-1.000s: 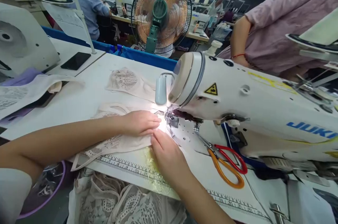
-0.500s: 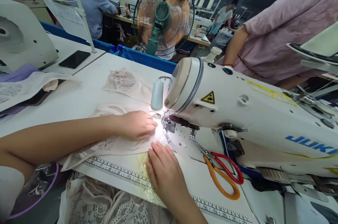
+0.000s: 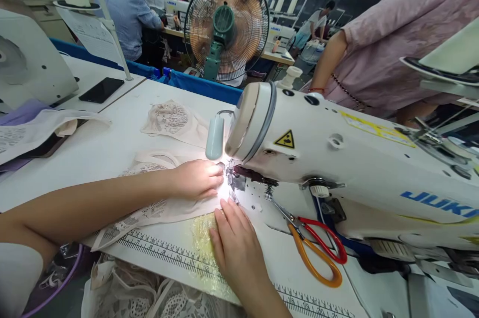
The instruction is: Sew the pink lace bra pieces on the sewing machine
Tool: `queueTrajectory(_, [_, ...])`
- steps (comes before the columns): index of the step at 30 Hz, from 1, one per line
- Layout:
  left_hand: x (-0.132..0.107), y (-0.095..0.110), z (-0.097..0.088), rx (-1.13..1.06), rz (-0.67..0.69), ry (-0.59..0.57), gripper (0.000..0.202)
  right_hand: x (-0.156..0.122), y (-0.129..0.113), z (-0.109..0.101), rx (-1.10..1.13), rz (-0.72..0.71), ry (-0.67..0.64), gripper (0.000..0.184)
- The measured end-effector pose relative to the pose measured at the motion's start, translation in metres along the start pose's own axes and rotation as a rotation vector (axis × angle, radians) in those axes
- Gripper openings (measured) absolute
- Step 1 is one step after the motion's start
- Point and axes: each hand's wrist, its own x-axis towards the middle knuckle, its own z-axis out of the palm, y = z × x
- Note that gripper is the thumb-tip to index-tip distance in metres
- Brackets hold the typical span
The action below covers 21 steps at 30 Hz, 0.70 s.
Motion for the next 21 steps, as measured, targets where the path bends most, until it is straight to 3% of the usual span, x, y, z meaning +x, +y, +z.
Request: queueTrajectory(21, [0.003,0.011,-0.006,0.019,-0.070,-0.029,0.027,0.002,0.000,-0.005,-0.005,0.013,0.019,0.025])
